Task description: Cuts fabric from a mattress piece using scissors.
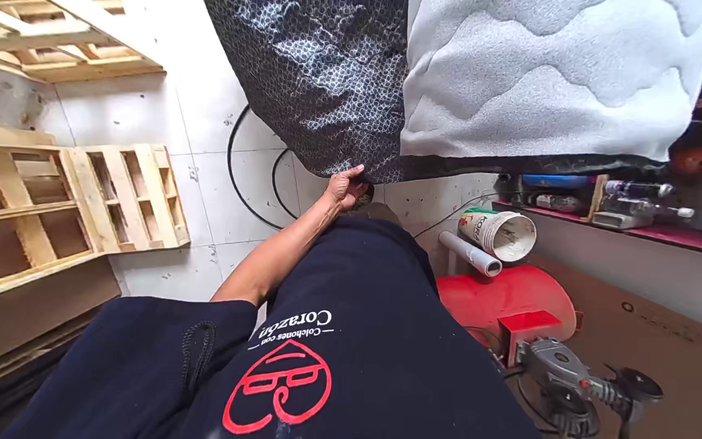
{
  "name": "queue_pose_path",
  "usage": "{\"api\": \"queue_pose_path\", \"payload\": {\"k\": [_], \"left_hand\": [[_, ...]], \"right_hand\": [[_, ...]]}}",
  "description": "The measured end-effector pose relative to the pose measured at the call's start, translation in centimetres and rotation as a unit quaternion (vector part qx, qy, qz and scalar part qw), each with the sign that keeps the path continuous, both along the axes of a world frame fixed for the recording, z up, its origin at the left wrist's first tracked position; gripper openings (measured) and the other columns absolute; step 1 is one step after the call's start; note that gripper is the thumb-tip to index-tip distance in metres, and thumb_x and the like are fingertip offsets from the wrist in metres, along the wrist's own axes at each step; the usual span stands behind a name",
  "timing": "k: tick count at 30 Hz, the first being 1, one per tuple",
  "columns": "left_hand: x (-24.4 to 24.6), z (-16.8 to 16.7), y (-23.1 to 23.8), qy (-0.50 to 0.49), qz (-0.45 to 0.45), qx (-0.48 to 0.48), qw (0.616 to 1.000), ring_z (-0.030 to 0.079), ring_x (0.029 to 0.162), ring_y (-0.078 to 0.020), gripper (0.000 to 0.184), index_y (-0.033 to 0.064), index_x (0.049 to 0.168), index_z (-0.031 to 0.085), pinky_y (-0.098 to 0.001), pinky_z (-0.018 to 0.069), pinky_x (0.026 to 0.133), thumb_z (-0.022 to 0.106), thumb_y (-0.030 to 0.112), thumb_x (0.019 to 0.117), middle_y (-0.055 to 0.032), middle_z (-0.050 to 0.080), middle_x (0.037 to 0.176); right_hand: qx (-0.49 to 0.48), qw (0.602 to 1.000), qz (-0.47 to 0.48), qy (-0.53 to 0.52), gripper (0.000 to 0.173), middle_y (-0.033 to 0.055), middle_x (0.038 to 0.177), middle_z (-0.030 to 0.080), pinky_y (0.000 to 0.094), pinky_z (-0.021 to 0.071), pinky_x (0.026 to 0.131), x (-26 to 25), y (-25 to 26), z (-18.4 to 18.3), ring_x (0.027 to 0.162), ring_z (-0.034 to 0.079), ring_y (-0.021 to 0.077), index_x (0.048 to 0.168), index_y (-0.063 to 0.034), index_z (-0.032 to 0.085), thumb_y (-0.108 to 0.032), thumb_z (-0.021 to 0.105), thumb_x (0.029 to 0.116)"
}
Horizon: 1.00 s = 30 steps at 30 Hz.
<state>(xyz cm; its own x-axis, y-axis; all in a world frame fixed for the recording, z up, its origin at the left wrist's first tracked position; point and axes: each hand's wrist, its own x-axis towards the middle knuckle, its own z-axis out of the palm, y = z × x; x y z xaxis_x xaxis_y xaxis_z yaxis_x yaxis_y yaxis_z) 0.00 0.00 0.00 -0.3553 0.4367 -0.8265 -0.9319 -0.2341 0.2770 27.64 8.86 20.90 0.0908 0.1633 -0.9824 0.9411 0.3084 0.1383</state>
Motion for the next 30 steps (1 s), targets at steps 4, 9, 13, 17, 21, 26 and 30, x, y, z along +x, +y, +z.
{"api": "queue_pose_path", "payload": {"k": [4, 9, 13, 17, 21, 26, 30], "left_hand": [[0.2, -0.4, -1.4, -0.025, -0.058, 0.032, 0.997, 0.066, 0.083, -0.0183, 0.024, 0.0078, 0.123, 0.056, -0.0341, 0.058, 0.074, 0.053, 0.026, 0.1067, -0.0087, 0.067, 0.101], [0.9, -0.8, -2.6, -0.029, -0.053, 0.045, 0.997, 0.07, 0.086, -0.0194, 0.028, 0.0071, 0.129, 0.054, -0.0337, 0.0603, 0.075, 0.053, 0.024, 0.1069, -0.0112, 0.069, 0.108], [0.9, -0.6, -2.7, -0.038, -0.032, 0.057, 0.997, 0.072, 0.087, -0.0208, 0.028, 0.0051, 0.131, 0.052, -0.0342, 0.0616, 0.076, 0.052, 0.022, 0.1077, -0.0136, 0.07, 0.109], [0.6, -0.9, -3.0, -0.039, -0.036, 0.068, 0.996, 0.072, 0.09, -0.0224, 0.028, 0.0043, 0.13, 0.051, -0.0359, 0.0619, 0.078, 0.05, 0.021, 0.1084, -0.0141, 0.07, 0.109], [-0.1, -0.5, -3.9, -0.024, -0.054, 0.066, 0.996, 0.073, 0.095, -0.0237, 0.031, 0.0031, 0.134, 0.05, -0.0367, 0.062, 0.081, 0.048, 0.022, 0.1095, -0.0151, 0.07, 0.115], [-0.6, 0.0, -4.8, -0.02, -0.103, 0.054, 0.993, 0.073, 0.098, -0.0236, 0.031, 0.0035, 0.133, 0.052, -0.0362, 0.0614, 0.083, 0.045, 0.024, 0.1106, -0.0139, 0.071, 0.115], [-0.9, -0.3, -4.9, -0.025, -0.135, 0.027, 0.99, 0.072, 0.086, -0.02, 0.027, 0.0046, 0.124, 0.056, -0.0343, 0.0613, 0.078, 0.047, 0.025, 0.1097, -0.0106, 0.072, 0.101]], "right_hand": [[0.165, 0.952, 0.108, 0.235, 0.026, 0.0213, 0.088, 0.073, 0.0644, 0.0524, 0.08, 10.3, 1.4, -2.6, 0.087, 0.071, 0.0408, 0.098, -0.0015, 0.076, -0.018, 0.056, 0.1011], [0.305, 0.801, 0.034, 0.514, 0.025, 0.0016, 0.081, 0.076, 0.0308, 0.0615, 0.061, 9.7, 4.8, 3.3, 0.064, 0.07, 0.009, 0.097, -0.0071, 0.08, -0.029, 0.068, 0.0946], [0.185, 0.573, -0.32, 0.731, 0.015, -0.0098, 0.09, 0.071, 0.0216, 0.0551, 0.062, 4.4, 7.0, 2.9, 0.071, 0.064, 0.0034, 0.095, -0.026, 0.075, -0.037, 0.067, 0.0986], [-0.077, 0.476, -0.62, 0.619, 0.045, -0.0045, 0.083, 0.072, 0.0333, 0.062, 0.076, -2.6, 5.9, -0.4, 0.08, 0.071, 0.0123, 0.089, -0.0221, 0.074, -0.045, 0.039, 0.1083], [-0.158, 0.673, -0.479, 0.54, 0.041, 0.0034, 0.087, 0.071, 0.0347, 0.0622, 0.071, -7.8, 0.5, -1.2, 0.073, 0.069, 0.0144, 0.134, -0.0079, 0.054, -0.036, 0.033, 0.1119], [-0.245, 0.693, -0.078, 0.674, 0.039, 0.0097, 0.117, 0.074, 0.0373, 0.05, 0.101, -8.6, 1.0, 1.2, 0.111, 0.066, 0.0168, 0.117, -0.0015, 0.075, -0.033, 0.053, 0.106], [-0.303, 0.72, -0.041, 0.623, 0.043, 0.0048, 0.102, 0.073, 0.0158, 0.0498, 0.071, -6.4, 4.8, 2.1, 0.081, 0.059, -0.0004, 0.132, 0.0007, 0.066, -0.024, 0.065, 0.0963]]}}
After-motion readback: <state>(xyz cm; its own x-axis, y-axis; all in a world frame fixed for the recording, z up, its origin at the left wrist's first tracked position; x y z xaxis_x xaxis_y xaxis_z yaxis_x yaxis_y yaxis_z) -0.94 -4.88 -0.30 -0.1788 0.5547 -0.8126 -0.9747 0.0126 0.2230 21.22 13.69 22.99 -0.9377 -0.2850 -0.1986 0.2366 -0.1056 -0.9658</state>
